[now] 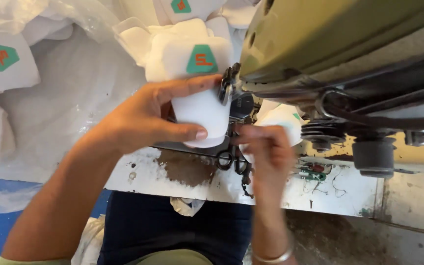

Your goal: Processing or stitching white shoe tongue components using an industrial sewing machine.

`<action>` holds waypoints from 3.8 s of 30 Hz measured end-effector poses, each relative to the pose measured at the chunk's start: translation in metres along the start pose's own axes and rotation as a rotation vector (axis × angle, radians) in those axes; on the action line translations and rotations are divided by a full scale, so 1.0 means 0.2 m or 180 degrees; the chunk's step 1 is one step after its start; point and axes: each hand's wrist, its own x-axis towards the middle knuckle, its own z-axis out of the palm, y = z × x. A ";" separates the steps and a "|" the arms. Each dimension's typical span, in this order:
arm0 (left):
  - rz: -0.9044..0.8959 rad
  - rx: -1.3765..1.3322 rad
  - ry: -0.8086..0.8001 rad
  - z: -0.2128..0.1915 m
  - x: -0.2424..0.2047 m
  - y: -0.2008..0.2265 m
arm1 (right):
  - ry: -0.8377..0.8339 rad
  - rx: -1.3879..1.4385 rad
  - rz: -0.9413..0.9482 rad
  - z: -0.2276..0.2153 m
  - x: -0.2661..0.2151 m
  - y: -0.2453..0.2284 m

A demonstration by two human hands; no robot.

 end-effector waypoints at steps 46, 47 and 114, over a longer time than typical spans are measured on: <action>0.0266 -0.0029 0.1324 0.20 -0.02 -0.05 | 0.1769 -0.2740 -0.2694 -1.28 0.36 0.09; 0.0270 -0.0025 0.1379 0.18 -0.03 -0.06 | 0.1729 -0.2699 -0.2694 -1.21 0.31 0.10; 0.0295 -0.0656 0.2530 0.10 -0.77 -0.46 | -0.1098 -0.0351 0.1413 0.11 -0.46 -0.08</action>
